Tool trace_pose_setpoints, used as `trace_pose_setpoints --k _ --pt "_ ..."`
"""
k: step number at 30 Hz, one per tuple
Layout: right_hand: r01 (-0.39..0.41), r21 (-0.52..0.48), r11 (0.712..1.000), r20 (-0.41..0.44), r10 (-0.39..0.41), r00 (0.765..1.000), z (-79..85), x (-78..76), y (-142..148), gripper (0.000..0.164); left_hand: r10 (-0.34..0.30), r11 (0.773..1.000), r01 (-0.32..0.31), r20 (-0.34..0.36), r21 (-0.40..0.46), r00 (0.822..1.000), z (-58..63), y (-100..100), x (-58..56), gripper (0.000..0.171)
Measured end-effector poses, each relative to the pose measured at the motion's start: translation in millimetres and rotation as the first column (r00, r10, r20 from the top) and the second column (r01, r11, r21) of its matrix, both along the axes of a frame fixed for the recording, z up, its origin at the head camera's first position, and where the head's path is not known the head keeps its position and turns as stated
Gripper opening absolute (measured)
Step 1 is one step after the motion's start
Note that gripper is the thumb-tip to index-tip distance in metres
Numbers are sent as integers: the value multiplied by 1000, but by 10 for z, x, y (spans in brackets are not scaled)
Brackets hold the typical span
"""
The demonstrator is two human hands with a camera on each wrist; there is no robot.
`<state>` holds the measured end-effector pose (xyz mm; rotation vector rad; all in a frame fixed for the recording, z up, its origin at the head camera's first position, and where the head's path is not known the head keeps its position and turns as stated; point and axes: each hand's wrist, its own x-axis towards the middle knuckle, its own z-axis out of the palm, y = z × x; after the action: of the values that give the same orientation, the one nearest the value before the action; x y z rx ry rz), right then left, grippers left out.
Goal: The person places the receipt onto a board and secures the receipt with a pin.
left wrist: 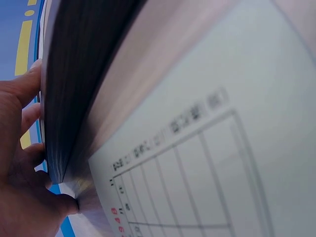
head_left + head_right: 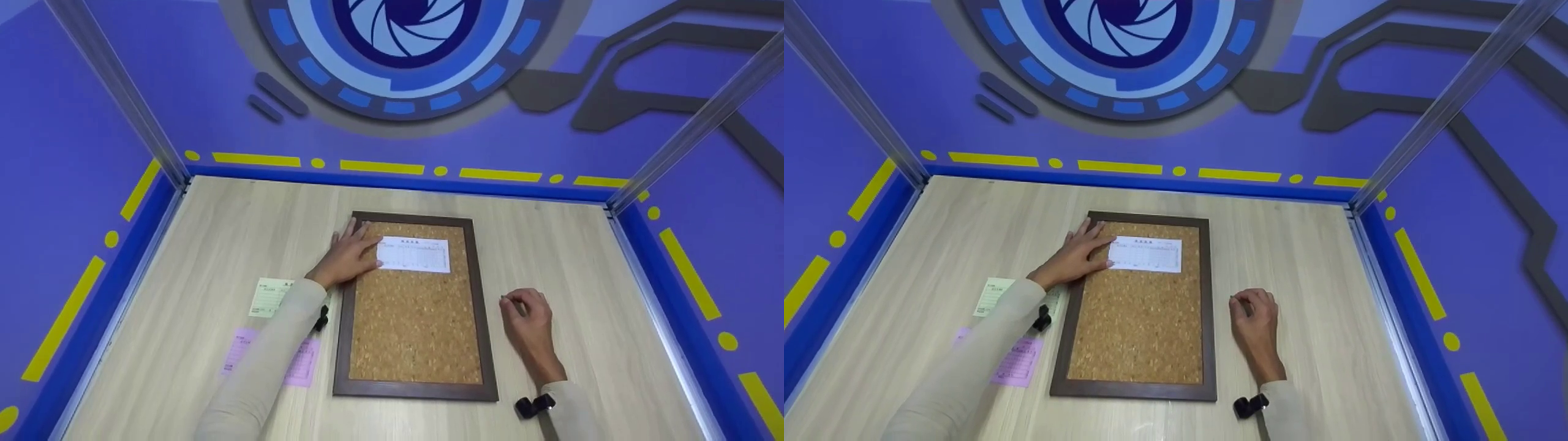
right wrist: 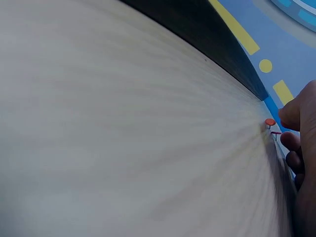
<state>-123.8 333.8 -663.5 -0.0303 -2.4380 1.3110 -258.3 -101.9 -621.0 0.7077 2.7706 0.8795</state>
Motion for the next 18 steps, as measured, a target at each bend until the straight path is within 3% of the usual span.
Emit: trace_pose_setpoints --k 9,18 --pt "23 13 1000 -23 -23 999 9 -23 -4 4 7 1000 -7 7 4 1000 10 -9 -13 66" --pt "56 17 998 53 -57 997 43 -11 -12 5 12 1000 -12 25 4 1000 23 5 1 66"
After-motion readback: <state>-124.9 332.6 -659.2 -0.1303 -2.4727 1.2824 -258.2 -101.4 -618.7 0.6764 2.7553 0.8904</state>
